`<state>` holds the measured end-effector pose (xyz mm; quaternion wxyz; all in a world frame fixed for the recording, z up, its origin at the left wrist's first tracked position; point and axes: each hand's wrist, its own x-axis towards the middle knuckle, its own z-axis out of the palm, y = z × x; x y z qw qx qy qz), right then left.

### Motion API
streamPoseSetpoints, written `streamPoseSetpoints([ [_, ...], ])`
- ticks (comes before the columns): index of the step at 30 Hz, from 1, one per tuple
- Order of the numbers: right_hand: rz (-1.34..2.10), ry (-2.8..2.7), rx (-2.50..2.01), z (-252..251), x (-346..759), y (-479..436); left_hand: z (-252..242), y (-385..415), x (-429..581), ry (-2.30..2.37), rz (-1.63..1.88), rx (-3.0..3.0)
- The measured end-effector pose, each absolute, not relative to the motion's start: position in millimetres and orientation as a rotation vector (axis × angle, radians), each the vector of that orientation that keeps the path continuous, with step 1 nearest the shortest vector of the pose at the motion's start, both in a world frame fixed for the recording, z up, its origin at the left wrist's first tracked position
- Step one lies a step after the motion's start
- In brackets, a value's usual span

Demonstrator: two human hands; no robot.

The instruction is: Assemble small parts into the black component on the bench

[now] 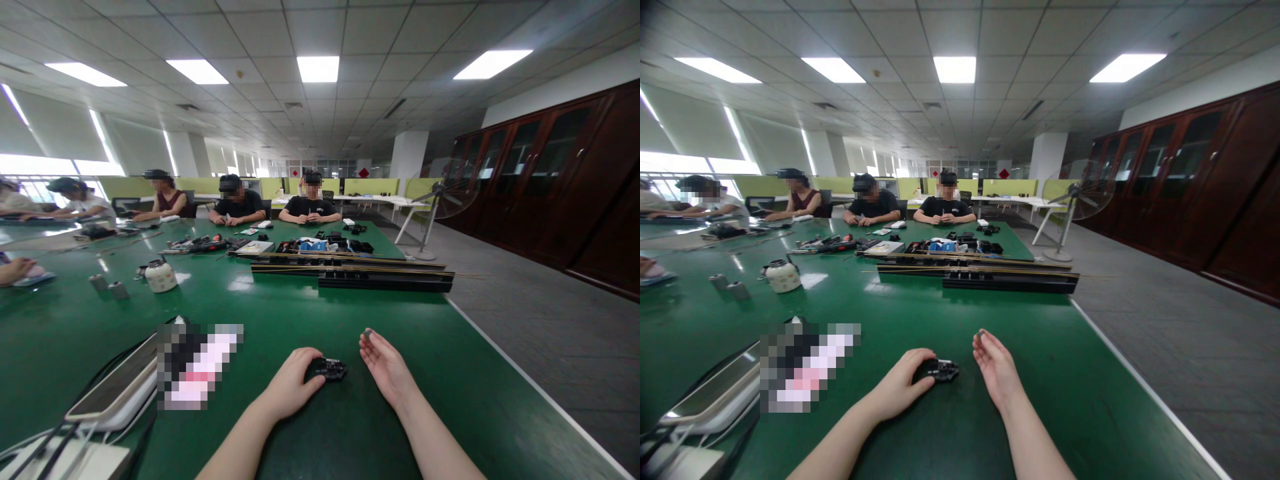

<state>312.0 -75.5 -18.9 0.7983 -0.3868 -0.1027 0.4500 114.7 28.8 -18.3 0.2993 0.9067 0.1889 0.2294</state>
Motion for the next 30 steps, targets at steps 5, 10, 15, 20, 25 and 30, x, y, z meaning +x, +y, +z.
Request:
streamPoseSetpoints([
  [5,0.954,-0.230,-0.848,-18.9,312.7,-75.8,-19.0,28.4,114.2,0.500,0.618,2.411],
  [10,0.968,-0.208,-0.824,-18.0,312.1,-75.9,-18.5,28.5,114.4,0.495,0.618,2.413],
  [15,0.980,-0.198,-0.806,-18.3,312.4,-75.8,-17.4,28.6,114.5,0.495,0.618,2.415],
  [20,0.972,-0.210,-0.832,-19.7,313.5,-75.8,-17.6,28.9,114.4,0.496,0.612,2.416],
  [25,0.987,-0.212,-0.814,-19.6,313.6,-76.5,-17.0,28.2,114.1,0.493,0.610,2.411],
  [30,0.975,-0.217,-0.828,-20.2,314.0,-76.6,-16.0,27.6,113.9,0.490,0.610,2.410],
])
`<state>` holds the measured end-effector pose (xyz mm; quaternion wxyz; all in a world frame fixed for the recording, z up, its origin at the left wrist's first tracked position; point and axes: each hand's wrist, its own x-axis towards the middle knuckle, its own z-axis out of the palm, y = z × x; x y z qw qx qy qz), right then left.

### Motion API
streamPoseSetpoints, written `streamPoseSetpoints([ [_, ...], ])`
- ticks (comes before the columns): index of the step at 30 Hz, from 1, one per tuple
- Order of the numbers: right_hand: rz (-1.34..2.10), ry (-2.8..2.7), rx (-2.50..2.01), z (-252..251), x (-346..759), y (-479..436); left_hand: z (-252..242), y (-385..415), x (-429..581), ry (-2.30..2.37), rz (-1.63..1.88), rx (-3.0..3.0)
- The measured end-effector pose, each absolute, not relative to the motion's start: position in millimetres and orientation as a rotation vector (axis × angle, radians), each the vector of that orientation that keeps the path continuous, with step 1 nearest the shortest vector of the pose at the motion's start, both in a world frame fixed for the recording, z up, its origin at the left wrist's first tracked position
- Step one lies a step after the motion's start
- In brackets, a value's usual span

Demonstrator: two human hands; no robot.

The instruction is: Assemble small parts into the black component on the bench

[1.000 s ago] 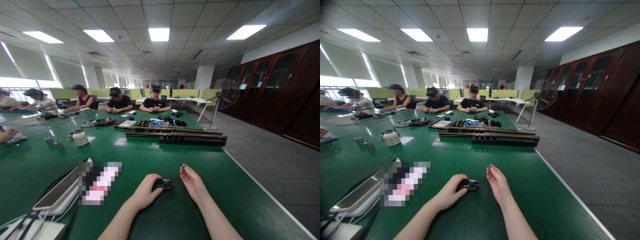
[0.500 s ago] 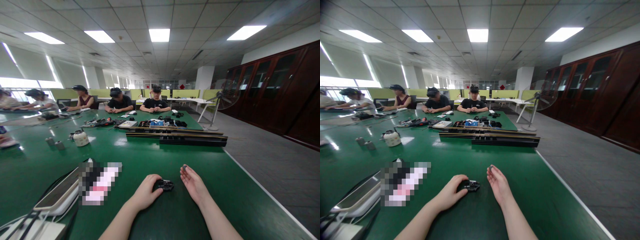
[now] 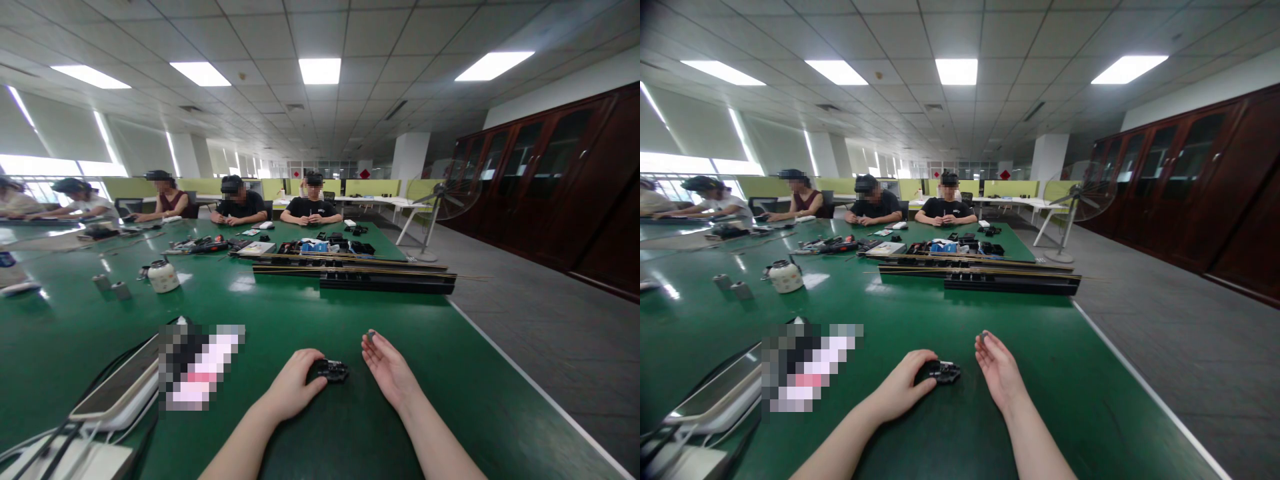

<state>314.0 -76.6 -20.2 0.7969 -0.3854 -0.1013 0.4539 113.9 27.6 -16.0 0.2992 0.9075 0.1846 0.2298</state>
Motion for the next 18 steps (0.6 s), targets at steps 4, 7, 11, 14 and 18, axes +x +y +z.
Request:
streamPoseSetpoints([
  [4,0.984,-0.210,-0.819,-19.6,314.1,-76.6,-16.7,28.0,113.9,0.492,0.607,2.411],
  [7,0.989,-0.208,-0.815,-19.0,313.9,-76.5,-18.6,28.9,114.2,0.492,0.612,2.409],
  [11,0.968,-0.207,-0.829,-19.4,313.8,-76.2,-20.4,29.4,114.5,0.498,0.618,2.405],
  [14,0.968,-0.218,-0.837,-20.1,313.9,-76.2,-19.4,29.0,114.4,0.496,0.611,2.402],
  [18,0.970,-0.232,-0.841,-20.1,313.6,-76.3,-17.2,28.0,114.2,0.498,0.607,2.402],
])
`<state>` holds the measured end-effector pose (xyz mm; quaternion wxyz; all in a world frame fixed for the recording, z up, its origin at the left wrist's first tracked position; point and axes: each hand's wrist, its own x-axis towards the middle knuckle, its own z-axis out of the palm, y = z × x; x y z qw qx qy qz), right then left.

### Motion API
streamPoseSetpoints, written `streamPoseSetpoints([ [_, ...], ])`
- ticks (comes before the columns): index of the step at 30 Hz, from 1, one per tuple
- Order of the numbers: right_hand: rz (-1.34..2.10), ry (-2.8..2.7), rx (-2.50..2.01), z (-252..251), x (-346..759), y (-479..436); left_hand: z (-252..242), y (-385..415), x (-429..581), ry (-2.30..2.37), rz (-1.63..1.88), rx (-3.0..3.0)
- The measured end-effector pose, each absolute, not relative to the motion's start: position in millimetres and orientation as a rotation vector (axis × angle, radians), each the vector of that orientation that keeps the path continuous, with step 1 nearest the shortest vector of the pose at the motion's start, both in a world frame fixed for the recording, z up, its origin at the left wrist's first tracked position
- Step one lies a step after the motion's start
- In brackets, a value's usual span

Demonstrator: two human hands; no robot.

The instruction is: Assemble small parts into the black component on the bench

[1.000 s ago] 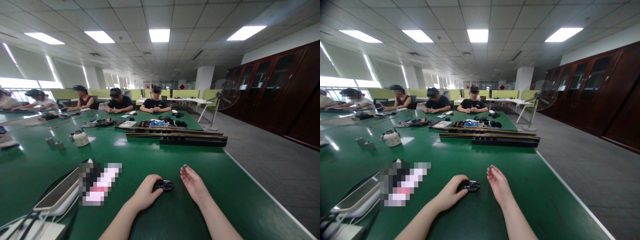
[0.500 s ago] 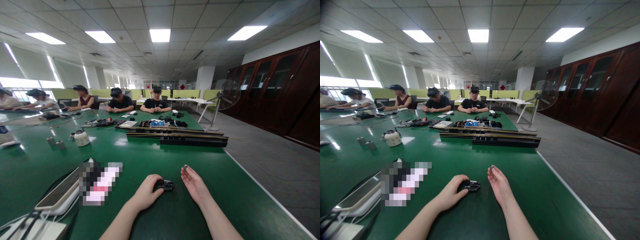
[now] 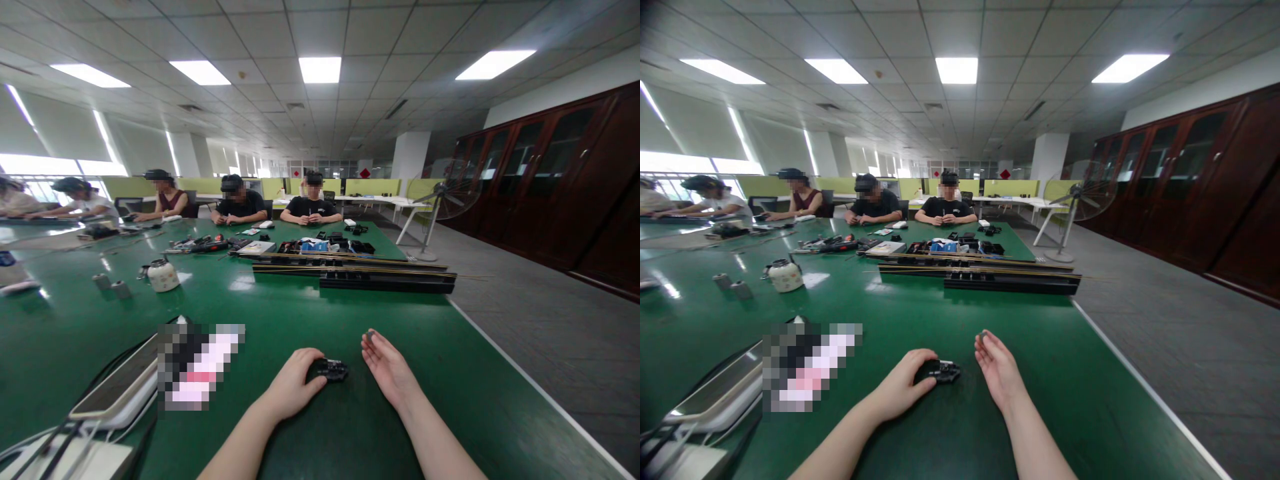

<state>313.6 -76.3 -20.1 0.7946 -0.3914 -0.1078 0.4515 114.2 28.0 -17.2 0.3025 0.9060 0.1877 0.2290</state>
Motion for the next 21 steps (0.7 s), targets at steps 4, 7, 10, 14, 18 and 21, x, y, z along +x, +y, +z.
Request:
streamPoseSetpoints([
  [4,0.986,-0.213,-0.818,-19.1,312.9,-76.3,-17.0,27.8,114.0,0.500,0.602,2.404],
  [7,0.992,-0.207,-0.806,-18.3,312.4,-76.4,-17.8,28.4,113.8,0.498,0.598,2.407],
  [10,0.991,-0.205,-0.806,-17.7,312.1,-76.6,-18.3,28.9,113.7,0.496,0.605,2.410],
  [14,0.981,-0.209,-0.819,-17.9,311.7,-76.4,-18.5,29.1,113.8,0.492,0.621,2.411],
  [18,0.962,-0.223,-0.837,-19.1,311.7,-75.8,-19.0,29.3,114.2,0.489,0.619,2.414],
  [21,0.955,-0.220,-0.835,-19.0,311.3,-75.5,-19.4,29.7,114.8,0.488,0.618,2.413],
])
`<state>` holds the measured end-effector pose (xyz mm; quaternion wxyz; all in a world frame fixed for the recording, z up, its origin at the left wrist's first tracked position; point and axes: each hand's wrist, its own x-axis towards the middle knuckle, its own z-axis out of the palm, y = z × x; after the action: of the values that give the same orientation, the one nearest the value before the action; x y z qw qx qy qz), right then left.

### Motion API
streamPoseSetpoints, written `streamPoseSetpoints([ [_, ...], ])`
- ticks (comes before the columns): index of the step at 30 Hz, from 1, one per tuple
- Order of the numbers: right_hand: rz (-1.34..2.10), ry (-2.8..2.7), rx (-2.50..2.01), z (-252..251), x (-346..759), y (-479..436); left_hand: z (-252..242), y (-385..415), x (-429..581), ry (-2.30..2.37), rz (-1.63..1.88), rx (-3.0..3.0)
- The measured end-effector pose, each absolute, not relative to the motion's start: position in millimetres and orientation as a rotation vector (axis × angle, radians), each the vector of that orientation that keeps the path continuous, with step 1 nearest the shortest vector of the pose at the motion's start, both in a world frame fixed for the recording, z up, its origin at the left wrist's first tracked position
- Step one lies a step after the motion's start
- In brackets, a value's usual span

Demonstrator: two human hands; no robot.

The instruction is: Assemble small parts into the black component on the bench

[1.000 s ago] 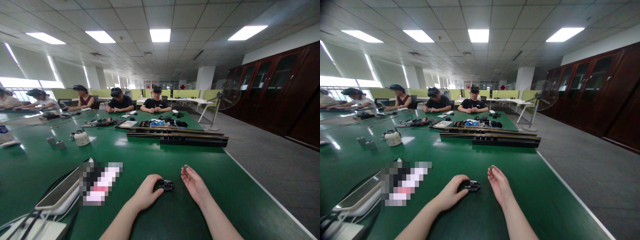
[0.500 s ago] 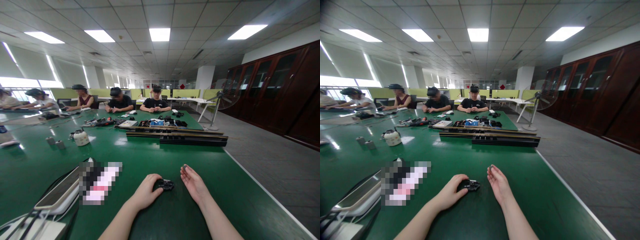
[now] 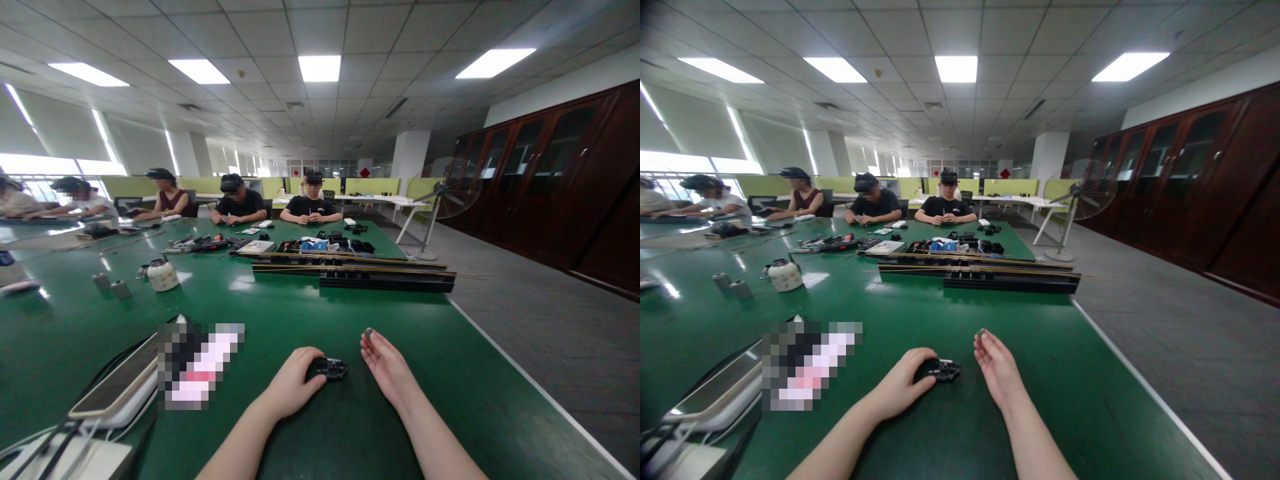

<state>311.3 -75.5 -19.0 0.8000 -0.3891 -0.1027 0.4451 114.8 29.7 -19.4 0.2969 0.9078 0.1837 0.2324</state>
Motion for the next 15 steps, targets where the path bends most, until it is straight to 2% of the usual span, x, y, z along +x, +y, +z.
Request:
streamPoseSetpoints([
  [15,0.947,-0.250,-0.878,-13.7,307.9,-76.2,-16.5,28.5,114.9,0.495,0.604,2.417],
])
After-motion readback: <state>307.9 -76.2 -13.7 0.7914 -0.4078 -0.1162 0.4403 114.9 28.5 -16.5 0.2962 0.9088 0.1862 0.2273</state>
